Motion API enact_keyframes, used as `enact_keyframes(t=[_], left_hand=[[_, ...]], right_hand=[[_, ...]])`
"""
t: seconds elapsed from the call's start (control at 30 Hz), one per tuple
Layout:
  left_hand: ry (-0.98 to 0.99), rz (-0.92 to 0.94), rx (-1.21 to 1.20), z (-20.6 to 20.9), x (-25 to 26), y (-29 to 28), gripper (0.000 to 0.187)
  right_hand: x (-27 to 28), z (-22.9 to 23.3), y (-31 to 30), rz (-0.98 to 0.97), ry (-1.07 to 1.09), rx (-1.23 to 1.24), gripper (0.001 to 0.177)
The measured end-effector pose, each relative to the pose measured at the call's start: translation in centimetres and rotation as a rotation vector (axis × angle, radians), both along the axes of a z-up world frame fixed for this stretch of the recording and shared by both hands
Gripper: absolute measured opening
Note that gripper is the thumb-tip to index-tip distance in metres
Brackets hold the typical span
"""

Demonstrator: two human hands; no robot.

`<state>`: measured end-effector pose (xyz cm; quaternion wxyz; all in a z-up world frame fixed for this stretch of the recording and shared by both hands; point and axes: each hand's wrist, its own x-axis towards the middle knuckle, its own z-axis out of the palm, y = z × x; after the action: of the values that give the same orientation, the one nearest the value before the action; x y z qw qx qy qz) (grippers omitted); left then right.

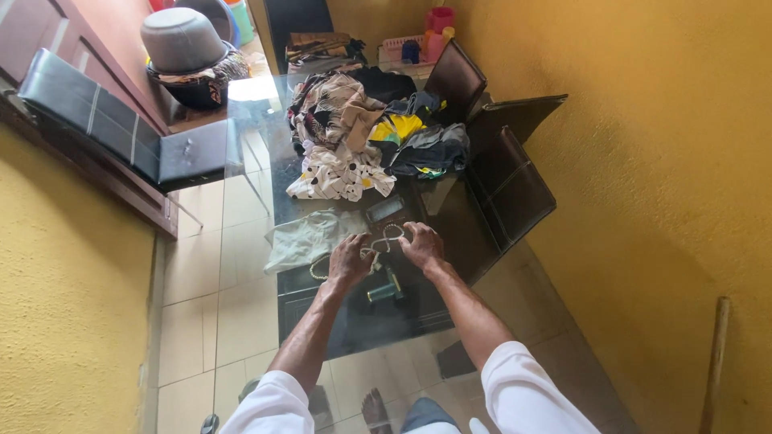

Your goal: Folding various items of clothing and packing them into a suitcase.

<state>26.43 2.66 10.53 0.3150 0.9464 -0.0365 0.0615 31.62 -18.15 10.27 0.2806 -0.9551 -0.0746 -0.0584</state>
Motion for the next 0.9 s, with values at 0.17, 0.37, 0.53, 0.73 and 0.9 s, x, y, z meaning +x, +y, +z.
enact_keyframes(t=[0.17, 0.37, 0.53, 0.73, 0.9], left_hand=[[0.047, -0.004, -0.034, 0.2, 4.9, -0.5, 0.051], [0.058, -0.005, -0.001, -2.9, 11.7, -1.2, 0.054], [0.068, 0.01, -0.014, -4.0, 16.4, -1.9, 0.056], [0.18, 0.041, -0.002, -6.2, 20.2, -2.5, 0.055], [0.179, 0.049, -0.009, -7.9, 20.8, -1.8, 0.056]], right_hand=[[5.9, -2.3, -0.4, 0.007, 0.009, -0.019, 0.042], [13.2, -4.0, -1.2, 0.024, 0.048, -0.002, 0.043], [20.5, -6.6, -1.8, 0.049, 0.096, 0.018, 0.044], [27.6, -8.5, -0.9, 0.056, 0.235, 0.015, 0.048], [32.5, -13.0, 0.6, 0.072, 0.112, -0.055, 0.059]])
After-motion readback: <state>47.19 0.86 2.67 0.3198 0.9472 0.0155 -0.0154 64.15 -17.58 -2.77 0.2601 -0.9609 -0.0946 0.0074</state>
